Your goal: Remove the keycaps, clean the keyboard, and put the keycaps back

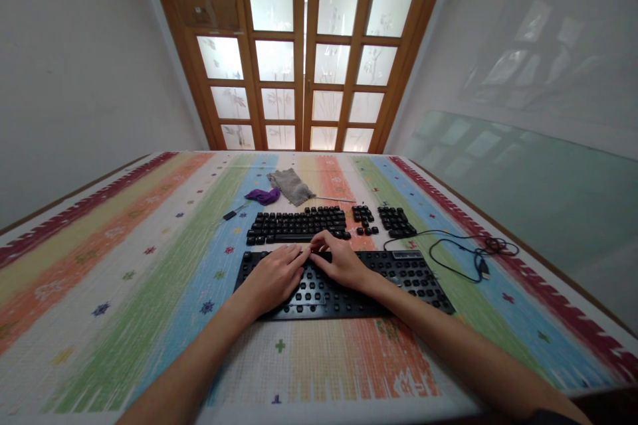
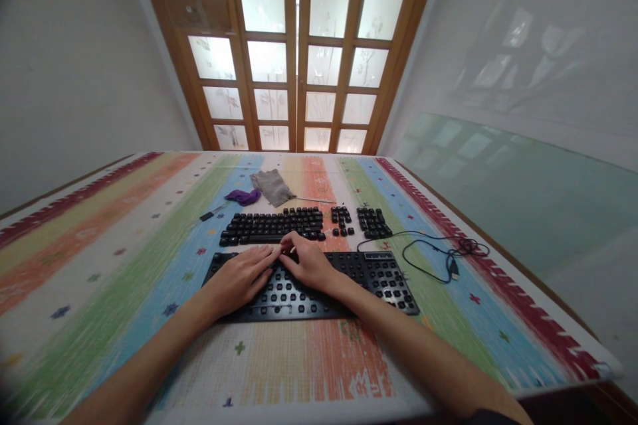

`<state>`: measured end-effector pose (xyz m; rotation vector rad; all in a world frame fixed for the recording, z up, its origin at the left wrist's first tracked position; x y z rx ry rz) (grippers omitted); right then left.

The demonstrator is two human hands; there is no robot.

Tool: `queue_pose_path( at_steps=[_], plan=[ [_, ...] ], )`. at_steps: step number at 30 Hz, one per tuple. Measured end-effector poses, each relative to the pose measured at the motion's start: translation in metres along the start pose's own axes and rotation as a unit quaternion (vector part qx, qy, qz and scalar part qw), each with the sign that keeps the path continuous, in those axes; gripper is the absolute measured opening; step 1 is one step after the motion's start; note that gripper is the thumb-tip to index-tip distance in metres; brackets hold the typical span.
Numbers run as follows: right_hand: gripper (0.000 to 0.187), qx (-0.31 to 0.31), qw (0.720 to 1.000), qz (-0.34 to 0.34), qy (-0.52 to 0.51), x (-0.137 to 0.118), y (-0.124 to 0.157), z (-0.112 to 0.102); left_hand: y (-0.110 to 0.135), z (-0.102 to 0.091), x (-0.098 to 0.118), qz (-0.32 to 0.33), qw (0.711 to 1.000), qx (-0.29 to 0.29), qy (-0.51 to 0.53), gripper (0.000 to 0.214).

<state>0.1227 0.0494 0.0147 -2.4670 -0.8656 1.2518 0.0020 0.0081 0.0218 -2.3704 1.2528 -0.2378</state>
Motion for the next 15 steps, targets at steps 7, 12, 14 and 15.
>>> queue_pose_path(
  at_steps=[7, 12, 14, 15],
  plan=[
    [0.027, 0.009, 0.999, 0.018, -0.034, 0.0021, 0.0011, -0.0014, 0.0017, 0.003, -0.0013, -0.003, 1.0, 0.006, -0.002, 0.039],
    [0.031, 0.011, 0.998, 0.037, -0.057, 0.0052, 0.0004, -0.0025, 0.0014, 0.0029, 0.0002, 0.005, 1.0, 0.008, -0.013, 0.038],
    [0.03, 0.013, 0.997, 0.04, -0.062, 0.0063, 0.0002, -0.0027, 0.0008, 0.002, 0.0016, 0.008, 1.0, 0.007, -0.012, 0.038],
    [0.03, 0.015, 0.997, 0.039, -0.063, 0.0064, 0.0003, -0.0029, 0.0005, 0.0013, 0.0019, 0.008, 1.0, 0.008, -0.01, 0.038]
  ],
)
Point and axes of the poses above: each hand's wrist, its own y-axis away from the middle knuckle, its own z-axis out of the palm, x = y × z, the point moved 8 cm from there along -y, towards the middle knuckle, and after that the axes turned 2 degrees about z, right-handed, at the moved point
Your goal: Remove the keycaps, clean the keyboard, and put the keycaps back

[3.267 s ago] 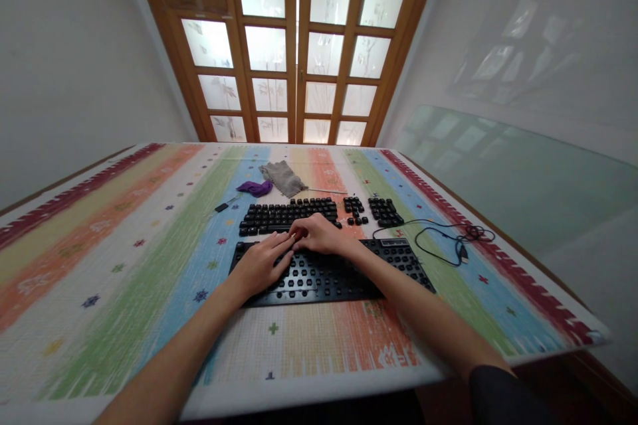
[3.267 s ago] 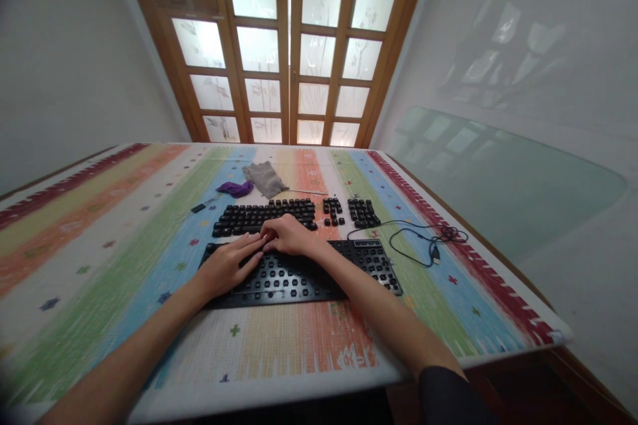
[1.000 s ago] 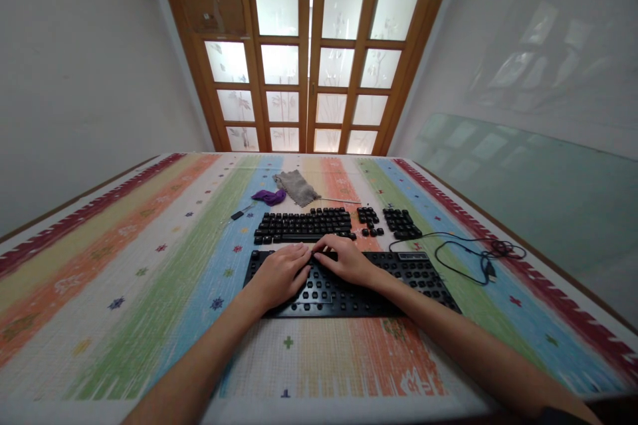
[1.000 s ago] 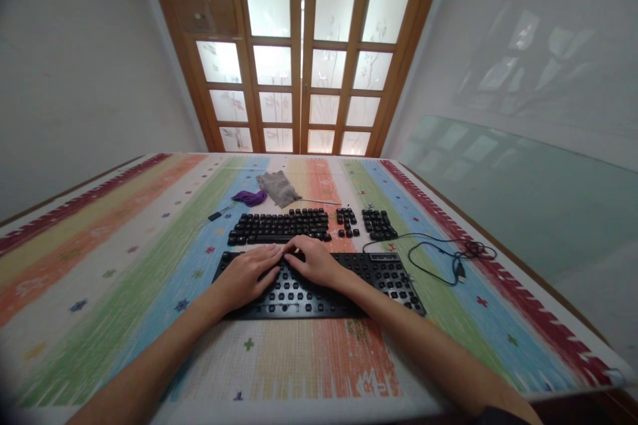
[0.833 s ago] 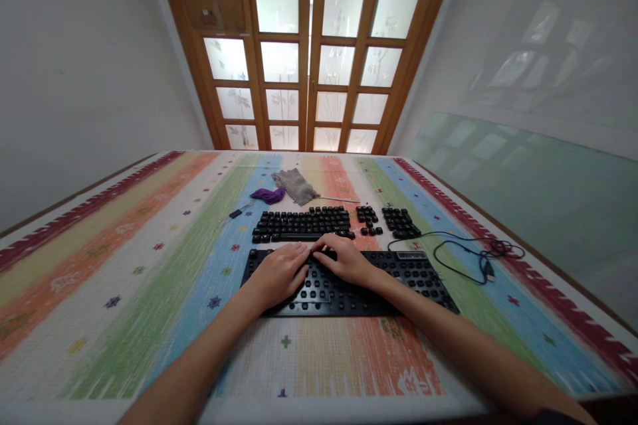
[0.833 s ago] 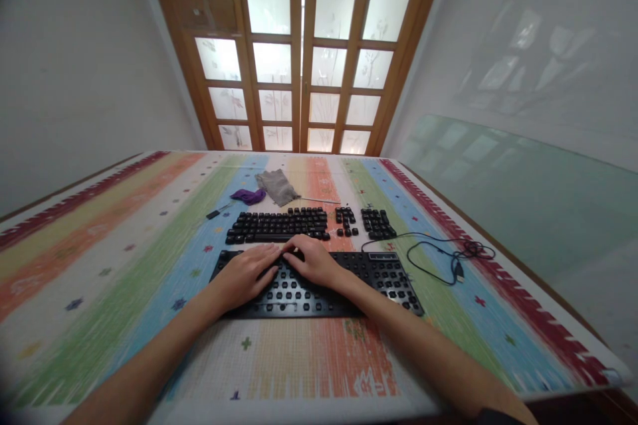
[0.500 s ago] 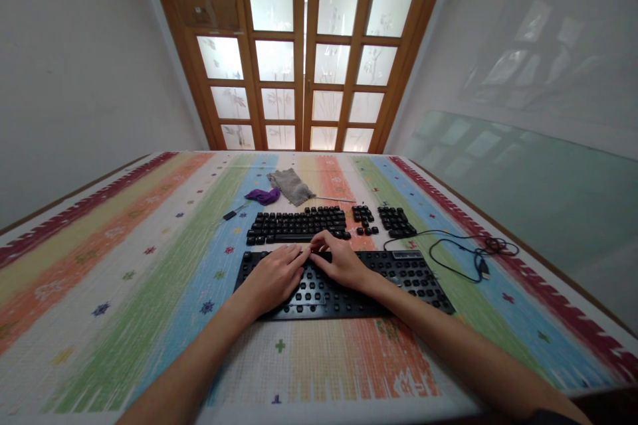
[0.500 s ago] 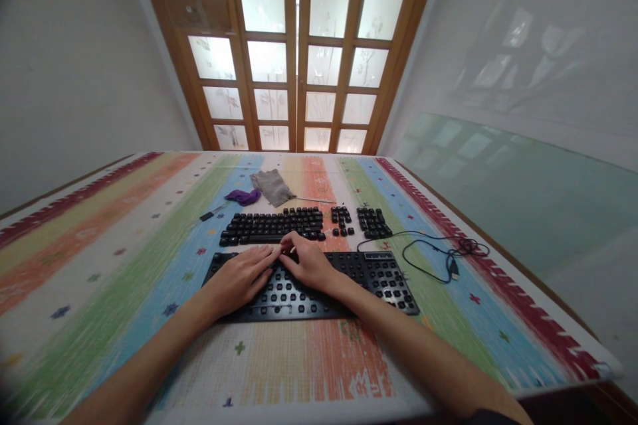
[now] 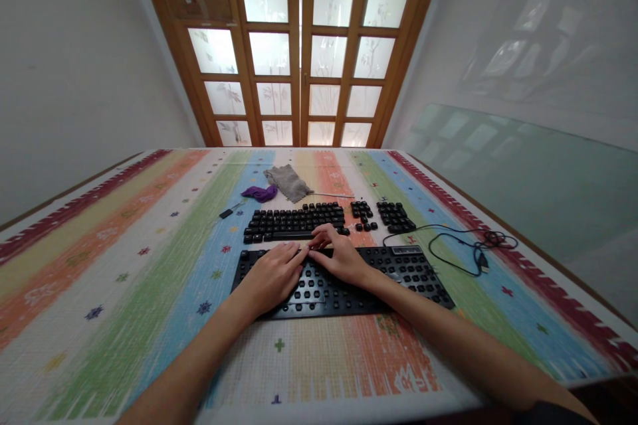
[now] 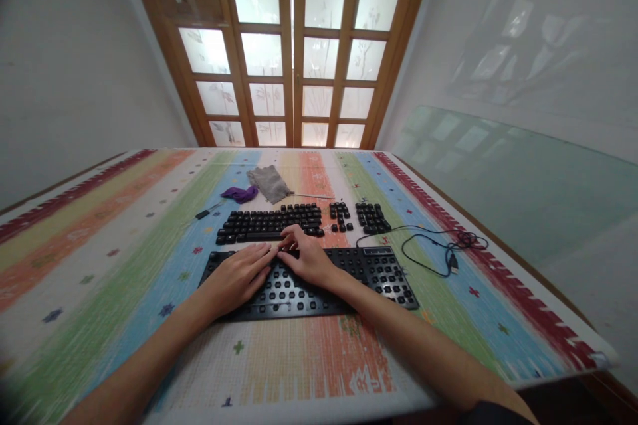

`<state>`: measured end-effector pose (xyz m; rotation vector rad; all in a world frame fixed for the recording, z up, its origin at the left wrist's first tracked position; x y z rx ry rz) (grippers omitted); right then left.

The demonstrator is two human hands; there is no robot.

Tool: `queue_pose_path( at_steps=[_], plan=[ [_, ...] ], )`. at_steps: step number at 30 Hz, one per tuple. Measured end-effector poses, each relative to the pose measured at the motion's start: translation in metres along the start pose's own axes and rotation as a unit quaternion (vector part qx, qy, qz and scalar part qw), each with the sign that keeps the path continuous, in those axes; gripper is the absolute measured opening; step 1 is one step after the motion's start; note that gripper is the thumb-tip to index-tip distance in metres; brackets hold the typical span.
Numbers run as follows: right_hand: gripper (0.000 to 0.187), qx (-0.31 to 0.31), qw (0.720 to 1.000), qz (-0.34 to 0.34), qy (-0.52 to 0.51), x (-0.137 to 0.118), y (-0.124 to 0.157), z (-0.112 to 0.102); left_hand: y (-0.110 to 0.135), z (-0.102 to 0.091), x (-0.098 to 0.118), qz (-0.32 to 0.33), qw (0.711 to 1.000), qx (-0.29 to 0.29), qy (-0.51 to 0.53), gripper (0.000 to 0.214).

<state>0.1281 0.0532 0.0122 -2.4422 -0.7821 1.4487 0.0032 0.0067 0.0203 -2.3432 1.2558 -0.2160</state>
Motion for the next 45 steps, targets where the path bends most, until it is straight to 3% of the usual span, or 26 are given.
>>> queue_pose_path(
  at_steps=[13, 23, 36, 45],
  plan=[
    [0.027, -0.006, 1.0, -0.021, 0.012, -0.003, 0.003, 0.001, 0.0, -0.001, -0.003, -0.015, 1.0, -0.006, 0.018, 0.042],
    [0.009, -0.01, 0.984, -0.098, 0.145, -0.018, 0.004, 0.002, 0.003, 0.002, -0.007, -0.027, 0.998, 0.01, 0.056, 0.036],
    [0.024, -0.04, 0.974, -0.146, 0.169, -0.02, 0.006, 0.008, -0.004, 0.001, -0.002, -0.021, 0.995, -0.001, 0.095, 0.036],
    [0.015, -0.072, 0.966, -0.135, 0.208, -0.016, -0.005, 0.011, -0.004, 0.005, -0.003, -0.04, 0.996, -0.012, 0.081, 0.031]
  ],
)
Point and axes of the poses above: each hand's wrist, its own y-axis away from the middle knuckle, its own z-axis out of the palm, x = y × z, the point moved 8 cm from there along -y, towards the middle knuckle, and after that the axes turned 2 degrees about z, right-handed, at the moved point
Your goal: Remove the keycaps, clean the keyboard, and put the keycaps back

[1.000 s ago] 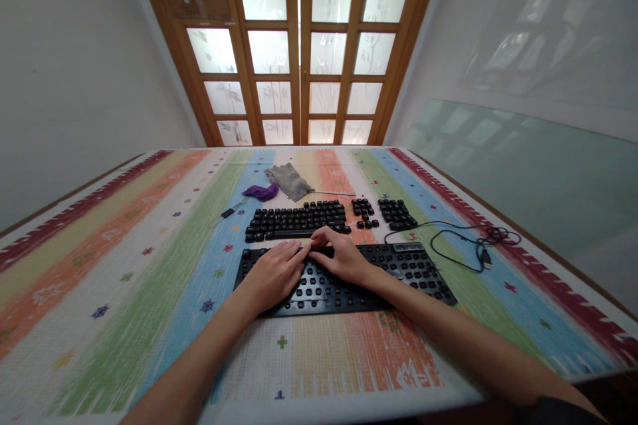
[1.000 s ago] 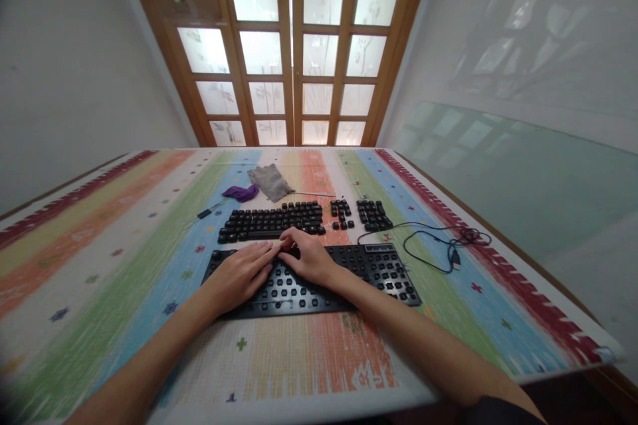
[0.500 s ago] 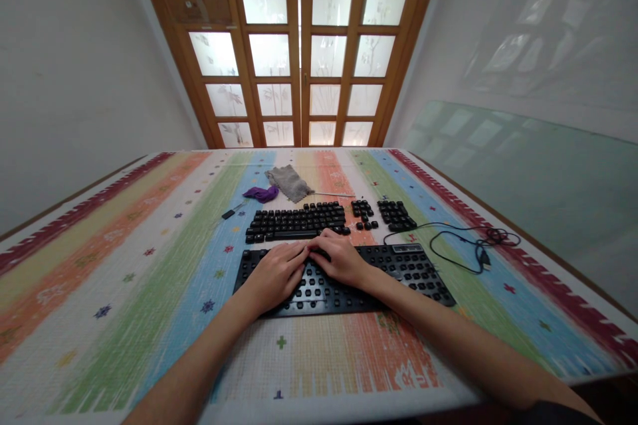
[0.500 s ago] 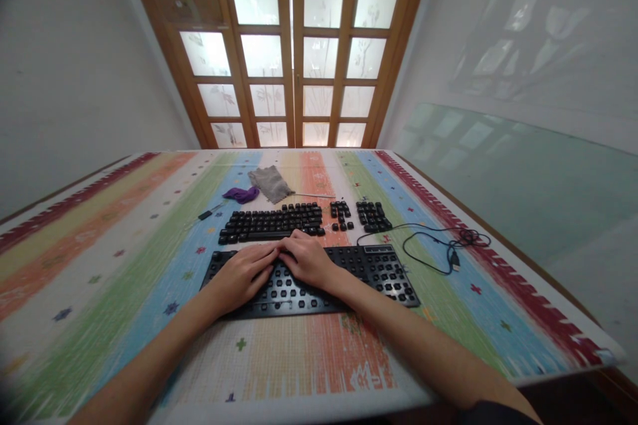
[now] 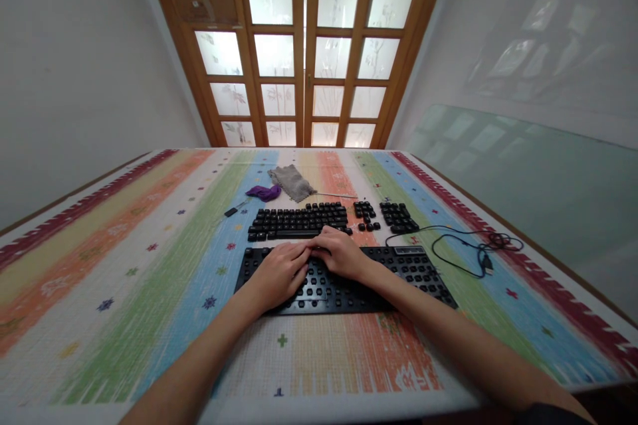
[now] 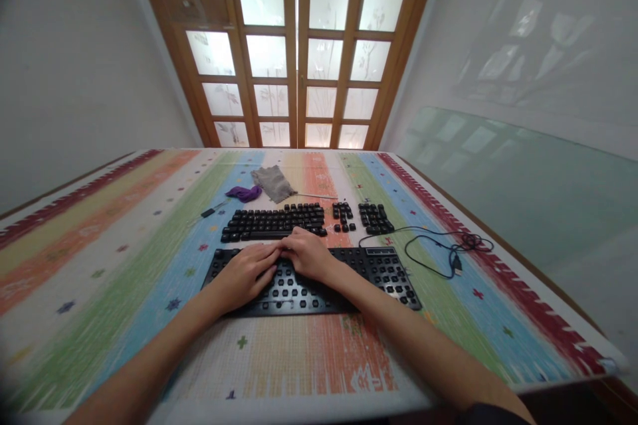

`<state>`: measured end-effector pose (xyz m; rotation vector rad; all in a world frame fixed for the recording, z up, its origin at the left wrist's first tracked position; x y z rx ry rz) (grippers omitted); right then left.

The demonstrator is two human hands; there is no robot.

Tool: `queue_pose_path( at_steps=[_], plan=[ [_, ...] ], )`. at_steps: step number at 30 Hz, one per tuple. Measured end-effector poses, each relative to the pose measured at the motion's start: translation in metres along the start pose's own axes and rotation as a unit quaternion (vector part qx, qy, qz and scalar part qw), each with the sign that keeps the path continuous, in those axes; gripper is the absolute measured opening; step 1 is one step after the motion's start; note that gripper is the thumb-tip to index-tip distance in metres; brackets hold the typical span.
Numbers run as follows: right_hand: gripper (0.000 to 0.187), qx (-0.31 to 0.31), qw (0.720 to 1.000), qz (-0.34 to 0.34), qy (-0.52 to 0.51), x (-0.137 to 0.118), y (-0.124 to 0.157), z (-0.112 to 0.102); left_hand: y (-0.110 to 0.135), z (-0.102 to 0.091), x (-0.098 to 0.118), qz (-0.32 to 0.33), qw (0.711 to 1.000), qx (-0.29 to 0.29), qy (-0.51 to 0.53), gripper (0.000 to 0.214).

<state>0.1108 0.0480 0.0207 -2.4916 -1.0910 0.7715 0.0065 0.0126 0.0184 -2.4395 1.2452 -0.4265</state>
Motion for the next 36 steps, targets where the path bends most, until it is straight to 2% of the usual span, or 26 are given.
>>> queue_pose_path(
  at_steps=[4, 10, 14, 17, 20, 21, 27, 31, 36],
  plan=[
    [0.011, -0.044, 0.999, -0.001, 0.031, 0.003, -0.009, 0.005, -0.001, 0.0, 0.002, 0.003, 1.0, 0.002, -0.001, 0.029],
    [0.009, -0.065, 0.996, 0.006, 0.058, 0.003, -0.011, 0.007, -0.003, 0.001, 0.003, 0.005, 1.0, -0.005, -0.008, 0.03],
    [0.005, -0.072, 0.996, 0.029, 0.049, 0.005, -0.01, 0.003, -0.002, 0.001, 0.003, 0.013, 1.0, -0.003, -0.012, 0.03],
    [0.007, -0.101, 0.994, 0.047, 0.023, 0.009, -0.013, -0.002, -0.001, 0.001, 0.004, 0.017, 1.0, -0.002, -0.019, 0.03],
    [0.012, -0.146, 0.989, 0.035, -0.001, 0.013, -0.023, -0.007, -0.001, 0.001, 0.005, 0.023, 0.999, -0.003, -0.037, 0.033],
    [0.012, -0.144, 0.989, 0.03, 0.001, 0.015, -0.029, -0.01, 0.0, 0.001, 0.006, 0.026, 0.999, -0.002, -0.041, 0.034],
    [0.014, -0.071, 0.992, 0.097, 0.041, 0.055, -0.068, -0.024, 0.001, 0.0, 0.008, 0.026, 0.998, 0.023, -0.05, 0.033],
    [0.019, -0.072, 0.98, 0.164, 0.089, 0.084, -0.086, -0.017, 0.003, -0.002, 0.008, 0.024, 0.998, 0.041, -0.042, 0.033],
    [0.021, -0.09, 0.974, 0.184, 0.102, 0.1, -0.103, -0.006, 0.004, -0.003, 0.011, 0.044, 0.998, 0.039, -0.032, 0.032]
  ],
)
Point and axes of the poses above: each hand's wrist, its own y-axis away from the middle knuckle, its own z-axis out of the palm, x = y × z, the point moved 8 cm from there along -y, towards the middle knuckle, and after that the axes turned 2 degrees about z, right-handed, at the moved point
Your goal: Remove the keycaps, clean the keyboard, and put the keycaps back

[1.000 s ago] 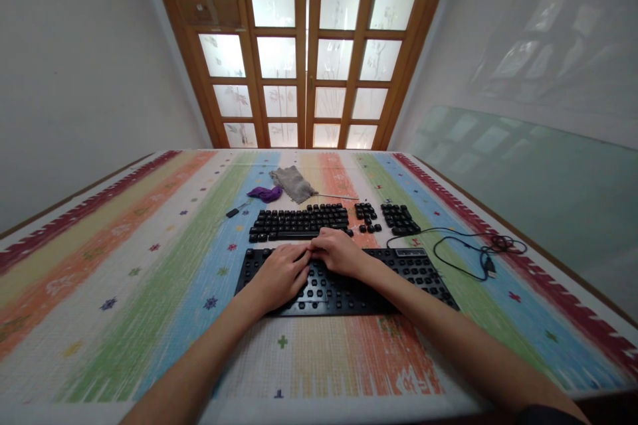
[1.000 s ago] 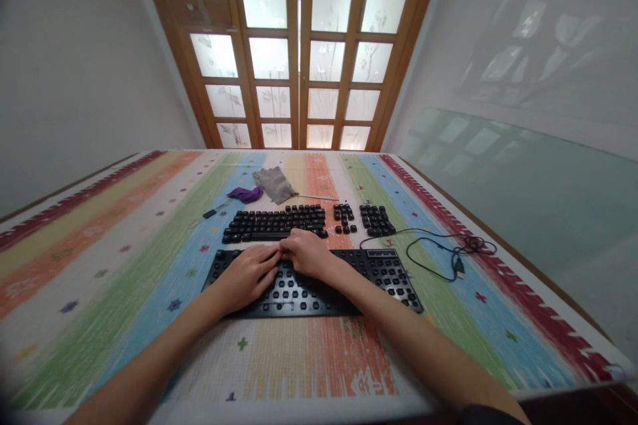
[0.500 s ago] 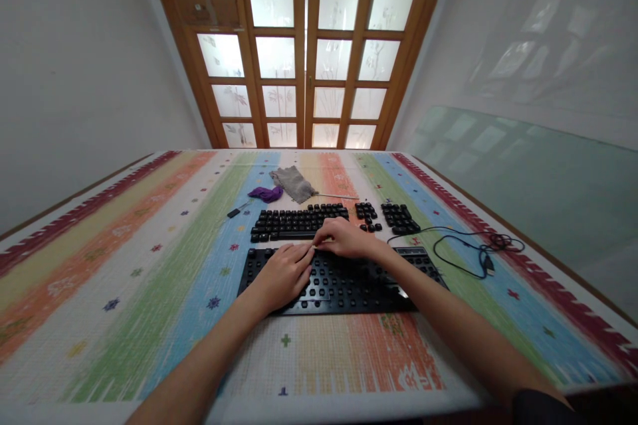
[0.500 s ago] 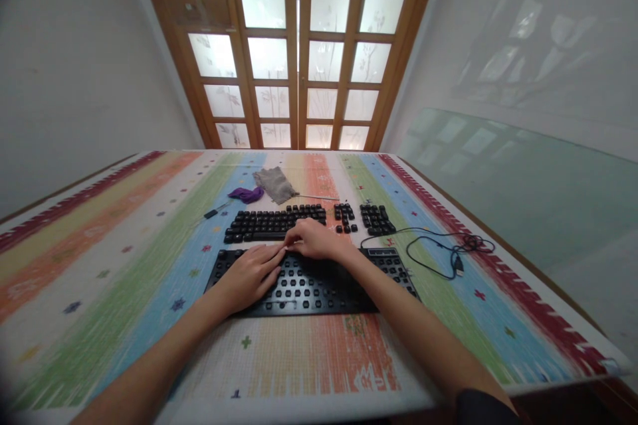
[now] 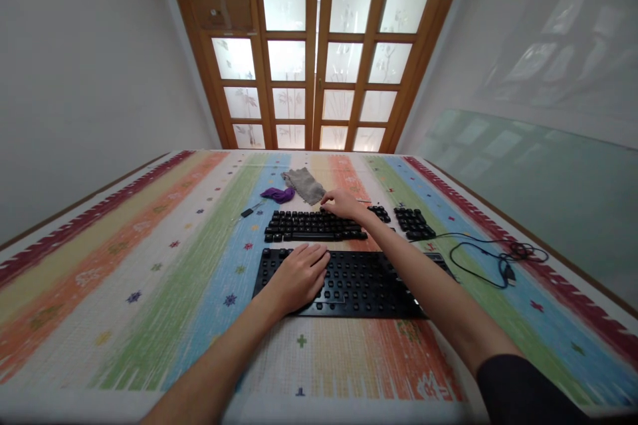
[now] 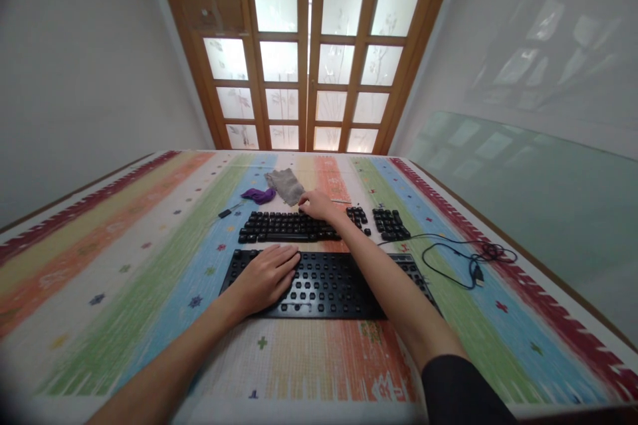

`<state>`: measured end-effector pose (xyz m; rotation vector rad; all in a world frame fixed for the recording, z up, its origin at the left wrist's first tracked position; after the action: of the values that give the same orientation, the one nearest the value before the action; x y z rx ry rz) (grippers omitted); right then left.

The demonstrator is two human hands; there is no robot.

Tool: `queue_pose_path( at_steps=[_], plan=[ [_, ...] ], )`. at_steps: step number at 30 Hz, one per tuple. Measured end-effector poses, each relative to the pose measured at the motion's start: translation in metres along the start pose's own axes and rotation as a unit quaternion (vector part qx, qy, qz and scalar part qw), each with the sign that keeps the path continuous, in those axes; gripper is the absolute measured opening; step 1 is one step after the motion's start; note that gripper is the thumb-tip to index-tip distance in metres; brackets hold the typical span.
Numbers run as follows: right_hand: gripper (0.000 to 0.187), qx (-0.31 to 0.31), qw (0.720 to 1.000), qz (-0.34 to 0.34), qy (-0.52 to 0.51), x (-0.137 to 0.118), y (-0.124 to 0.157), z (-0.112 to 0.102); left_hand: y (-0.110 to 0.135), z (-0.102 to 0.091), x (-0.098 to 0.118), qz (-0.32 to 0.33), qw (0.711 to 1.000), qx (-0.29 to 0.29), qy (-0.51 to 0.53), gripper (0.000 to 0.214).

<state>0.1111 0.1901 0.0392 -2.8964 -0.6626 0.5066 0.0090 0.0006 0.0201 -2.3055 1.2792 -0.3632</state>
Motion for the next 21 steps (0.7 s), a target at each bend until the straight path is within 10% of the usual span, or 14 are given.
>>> queue_pose_path(
  at_steps=[21],
  plan=[
    [0.022, -0.006, 0.999, -0.017, -0.04, -0.005, -0.013, 0.011, 0.002, 0.006, -0.007, -0.053, 0.994, -0.083, 0.051, 0.04]
  ],
)
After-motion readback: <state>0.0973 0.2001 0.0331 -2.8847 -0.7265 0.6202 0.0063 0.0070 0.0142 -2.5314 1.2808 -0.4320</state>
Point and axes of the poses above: each hand's wrist, its own y-axis away from the middle knuckle, its own z-axis out of the palm, x = y × z, the point moved 8 cm from there along -y, towards the middle knuckle, and after that the axes turned 2 degrees about z, right-handed, at the moved point
